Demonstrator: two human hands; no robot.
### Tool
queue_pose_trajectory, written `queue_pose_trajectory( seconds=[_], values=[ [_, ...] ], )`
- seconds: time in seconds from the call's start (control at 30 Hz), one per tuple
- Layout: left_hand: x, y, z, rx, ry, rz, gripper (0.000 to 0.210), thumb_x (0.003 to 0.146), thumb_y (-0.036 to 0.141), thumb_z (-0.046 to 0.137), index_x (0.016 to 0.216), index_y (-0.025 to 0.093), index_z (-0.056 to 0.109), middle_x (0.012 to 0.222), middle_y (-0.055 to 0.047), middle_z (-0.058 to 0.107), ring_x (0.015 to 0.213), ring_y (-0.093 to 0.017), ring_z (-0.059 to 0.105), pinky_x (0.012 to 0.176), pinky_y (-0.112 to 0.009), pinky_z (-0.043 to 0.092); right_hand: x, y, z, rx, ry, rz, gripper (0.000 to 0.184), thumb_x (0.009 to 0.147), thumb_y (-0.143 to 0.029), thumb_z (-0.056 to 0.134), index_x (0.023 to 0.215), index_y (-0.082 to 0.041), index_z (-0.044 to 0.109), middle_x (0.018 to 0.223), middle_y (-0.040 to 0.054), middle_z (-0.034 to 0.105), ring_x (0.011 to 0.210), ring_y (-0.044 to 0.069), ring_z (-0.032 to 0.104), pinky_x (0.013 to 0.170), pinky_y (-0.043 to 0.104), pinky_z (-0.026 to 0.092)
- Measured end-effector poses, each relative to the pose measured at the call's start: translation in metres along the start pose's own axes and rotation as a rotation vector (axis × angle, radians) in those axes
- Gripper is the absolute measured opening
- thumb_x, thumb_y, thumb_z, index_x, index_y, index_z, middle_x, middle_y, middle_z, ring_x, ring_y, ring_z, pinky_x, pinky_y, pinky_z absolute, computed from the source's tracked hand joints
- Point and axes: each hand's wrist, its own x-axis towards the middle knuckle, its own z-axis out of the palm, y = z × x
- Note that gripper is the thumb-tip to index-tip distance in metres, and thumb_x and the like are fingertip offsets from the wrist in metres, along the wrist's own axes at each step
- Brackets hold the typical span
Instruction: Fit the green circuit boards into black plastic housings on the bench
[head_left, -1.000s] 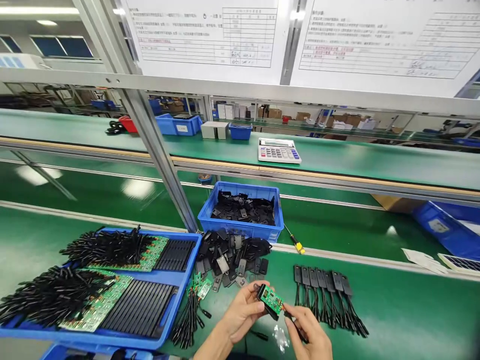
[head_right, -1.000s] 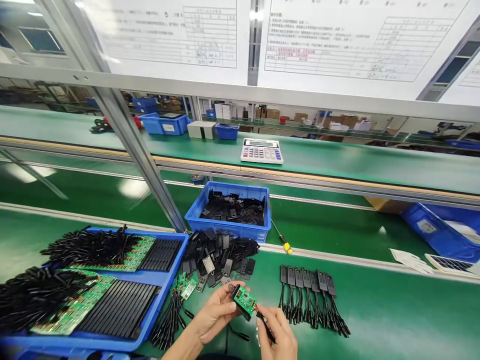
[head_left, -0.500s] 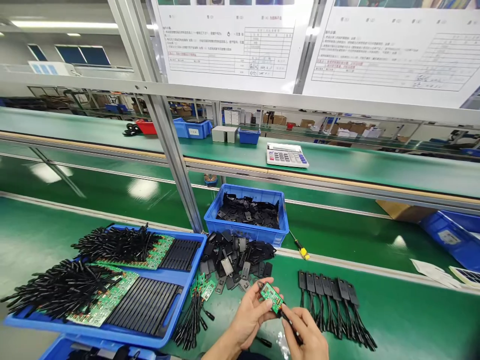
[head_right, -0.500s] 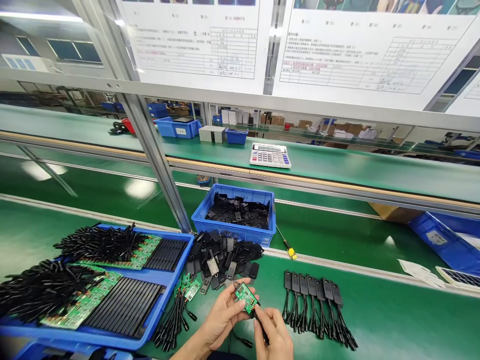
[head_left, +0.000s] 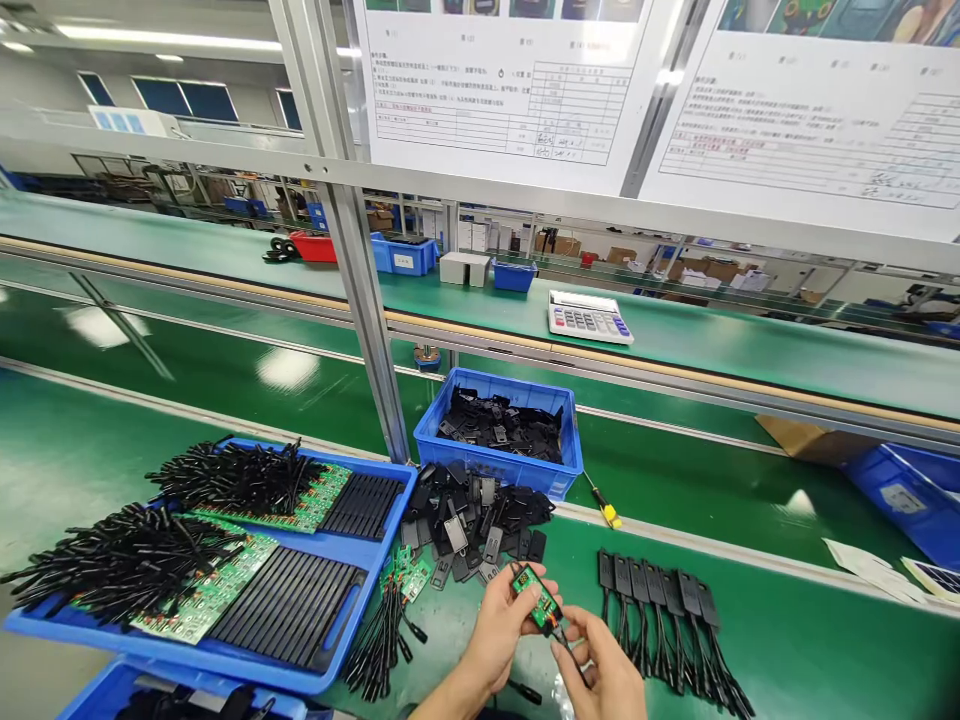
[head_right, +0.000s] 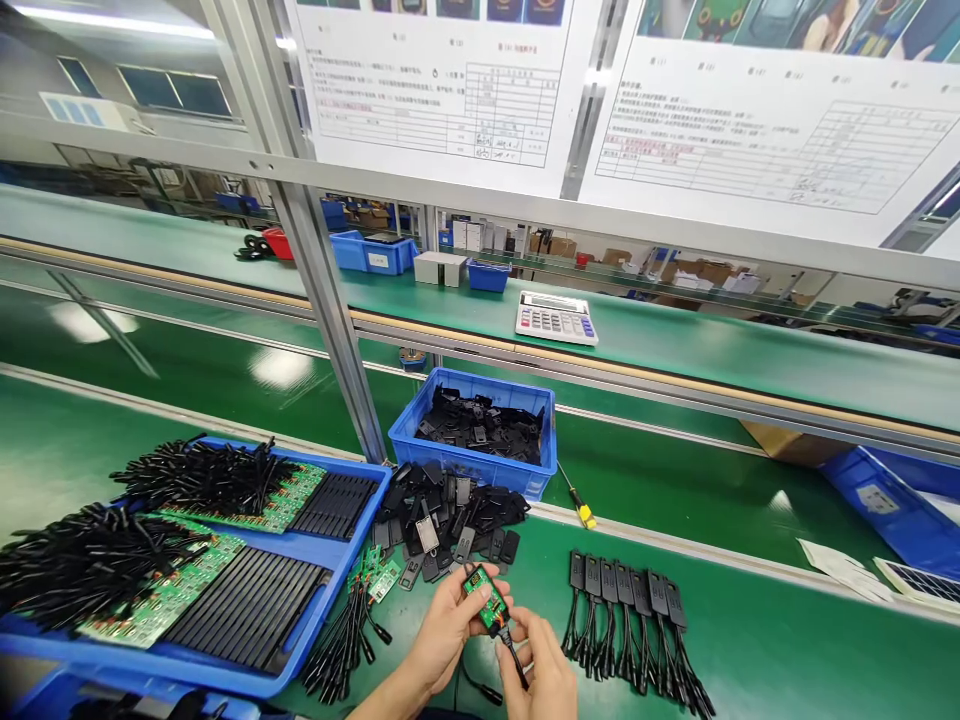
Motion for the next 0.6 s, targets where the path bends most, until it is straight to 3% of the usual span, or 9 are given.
queue_pose_trajectory(
  seconds=[0.1,0.23,0.4,0.5,0.6],
  values=[
    [0.002,-0.002,-0.002,0.029,-0.005,0.002,0.057,0.064,0.05,0.079,0.102,0.015,0.056,0.095,-0.013,0.069,0.088,-0.026,0.066,0.07,-0.032,0.052,0.003,-0.001,-0.001,0.032,-0.048,0.132,0.057,0.069,-0.074,0.055,0.087,-0.02,0.061,0.06,-0.0006,0.056,0.044,0.012,0.048,0.042,0.022,0.04],
    [0.0,-0.001,-0.007,0.084,-0.05,0.001,0.064,0.068,0.054,0.074,0.115,0.017,0.051,0.103,-0.015,0.066,0.094,-0.027,0.064,0.074,-0.034,0.051,0.007,-0.005,-0.002,0.123,-0.182,0.246,0.052,0.068,-0.072,0.057,0.06,-0.02,0.055,0.048,-0.0023,0.052,0.042,0.011,0.049,0.045,0.022,0.04],
    [-0.002,0.007,-0.012,0.062,-0.241,0.019,0.067,0.075,0.048,0.071,0.131,0.025,0.041,0.11,-0.011,0.062,0.096,-0.024,0.062,0.081,-0.034,0.049,0.012,-0.012,-0.004,0.413,-0.229,0.473,0.057,0.059,-0.073,0.064,0.06,-0.018,0.05,0.048,-0.0032,0.049,0.037,0.007,0.04,0.036,0.019,0.028],
    [0.0,0.009,-0.017,0.128,-0.183,0.088,0.061,0.07,0.048,0.076,0.119,0.023,0.051,0.097,-0.007,0.063,0.09,-0.021,0.061,0.076,-0.03,0.049,0.013,-0.017,-0.008,0.479,-0.24,0.515,0.057,0.056,-0.071,0.068,0.059,-0.018,0.049,0.048,-0.0037,0.049,0.036,0.006,0.037,0.036,0.019,0.026],
    [0.002,0.007,-0.021,0.135,-0.158,0.069,0.06,0.067,0.048,0.078,0.114,0.022,0.053,0.098,-0.008,0.063,0.088,-0.023,0.063,0.073,-0.031,0.05,0.014,-0.02,-0.009,0.488,-0.207,0.5,0.054,0.057,-0.068,0.069,0.058,-0.018,0.049,0.046,-0.0041,0.048,0.037,0.006,0.038,0.037,0.019,0.029]
  ],
)
